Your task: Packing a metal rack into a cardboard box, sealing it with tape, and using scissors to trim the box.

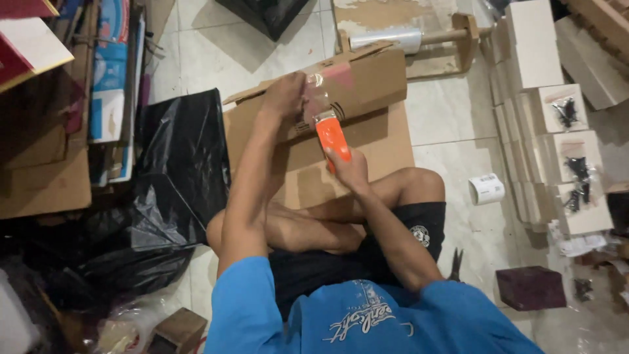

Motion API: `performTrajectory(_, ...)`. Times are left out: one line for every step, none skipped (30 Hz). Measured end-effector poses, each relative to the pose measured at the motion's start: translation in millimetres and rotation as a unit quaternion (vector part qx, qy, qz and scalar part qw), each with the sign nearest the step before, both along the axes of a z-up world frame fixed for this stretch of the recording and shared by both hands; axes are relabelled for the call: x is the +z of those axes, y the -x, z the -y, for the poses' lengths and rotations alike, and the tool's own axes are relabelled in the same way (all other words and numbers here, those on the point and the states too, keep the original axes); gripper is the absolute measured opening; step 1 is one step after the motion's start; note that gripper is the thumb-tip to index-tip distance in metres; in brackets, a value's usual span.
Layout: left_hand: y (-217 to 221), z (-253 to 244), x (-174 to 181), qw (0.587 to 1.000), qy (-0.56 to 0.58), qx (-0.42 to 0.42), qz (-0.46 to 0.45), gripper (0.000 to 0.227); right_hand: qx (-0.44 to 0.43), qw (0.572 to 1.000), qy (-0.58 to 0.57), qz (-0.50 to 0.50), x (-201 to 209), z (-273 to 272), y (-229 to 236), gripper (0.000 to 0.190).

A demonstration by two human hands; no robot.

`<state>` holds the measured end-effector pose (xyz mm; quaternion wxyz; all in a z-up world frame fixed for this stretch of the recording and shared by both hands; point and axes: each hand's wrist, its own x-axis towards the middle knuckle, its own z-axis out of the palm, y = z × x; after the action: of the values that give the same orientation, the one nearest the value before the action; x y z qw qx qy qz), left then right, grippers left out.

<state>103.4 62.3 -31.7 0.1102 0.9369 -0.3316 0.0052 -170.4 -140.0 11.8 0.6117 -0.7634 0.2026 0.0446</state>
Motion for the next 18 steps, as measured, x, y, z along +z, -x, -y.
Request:
performTrajectory(16, 3, 18, 1.000, -0.004, 0.000, 0.001, 0.054, 0.000, 1.000, -0.004, 0.001, 2, -4, -6, 0.044)
performTrajectory(34, 7, 34, 1.000, -0.017, -0.005, 0.016, 0.055, 0.010, 1.000, 0.004, 0.000, 3, -7, -11, 0.043)
performTrajectory(52, 12, 50, 0.999, -0.030, -0.010, 0.031, 0.056, 0.020, 1.000, 0.011, -0.001, 4, -10, -15, 0.043)
performTrajectory(62, 9, 51, 0.999, -0.034, -0.014, 0.027, 0.056, 0.017, 1.000, 0.007, -0.005, 6, -14, -12, 0.043)
performTrajectory(72, 7, 53, 0.994, -0.113, -0.008, 0.006, 0.090, 0.013, 1.000, -0.003, -0.018, 7, -17, -9, 0.042)
performTrajectory(81, 8, 55, 0.982, -0.189, -0.003, -0.012, 0.123, 0.008, 0.999, -0.011, -0.029, 10, -17, -8, 0.040)
performTrajectory(98, 9, 66, 0.982, -0.191, -0.007, -0.014, 0.123, 0.005, 0.999, -0.012, -0.031, 5, -19, -4, 0.040)
performTrajectory(113, 10, 78, 0.974, -0.125, -0.009, 0.190, 0.088, -0.004, 0.999, -0.018, -0.028, 1, -19, -3, 0.039)
performTrajectory(129, 12, 91, 0.922, -0.051, -0.011, 0.385, 0.060, -0.013, 0.999, -0.025, -0.025, -3, -20, -1, 0.038)
performTrajectory(111, 3, 42, 0.922, -0.050, -0.012, 0.384, 0.060, -0.015, 0.999, -0.024, -0.025, 1, -20, 8, 0.038)
performTrajectory(91, 1, -3, 0.954, -0.065, 0.021, 0.292, 0.065, -0.025, 0.999, -0.028, -0.028, 4, -20, 16, 0.036)
performTrajectory(61, 10, -43, 0.976, -0.079, 0.052, 0.197, 0.074, -0.035, 0.999, -0.031, -0.028, 9, -19, 22, 0.036)
performTrajectory(47, 8, -51, 0.976, -0.077, 0.049, 0.198, 0.074, -0.038, 0.998, -0.030, -0.027, 17, -19, 25, 0.036)
performTrajectory(48, 4, -65, 0.964, -0.059, 0.030, 0.259, 0.070, -0.046, 0.997, -0.059, -0.027, 25, -19, 37, 0.038)
performTrajectory(50, 1, -78, 0.947, -0.040, 0.011, 0.318, 0.069, -0.054, 0.994, -0.088, -0.028, 33, -18, 51, 0.040)
performTrajectory(64, 3, -34, 0.945, -0.038, 0.007, 0.324, 0.069, -0.059, 0.994, -0.088, -0.021, 34, -18, 60, 0.040)
performTrajectory(78, 4, 9, 0.939, -0.041, 0.011, 0.340, 0.058, -0.060, 0.996, -0.057, -0.027, 36, -18, 70, 0.042)
performTrajectory(102, 10, 48, 0.935, -0.041, 0.018, 0.351, 0.051, -0.061, 0.997, -0.023, -0.038, 37, -13, 86, 0.047)
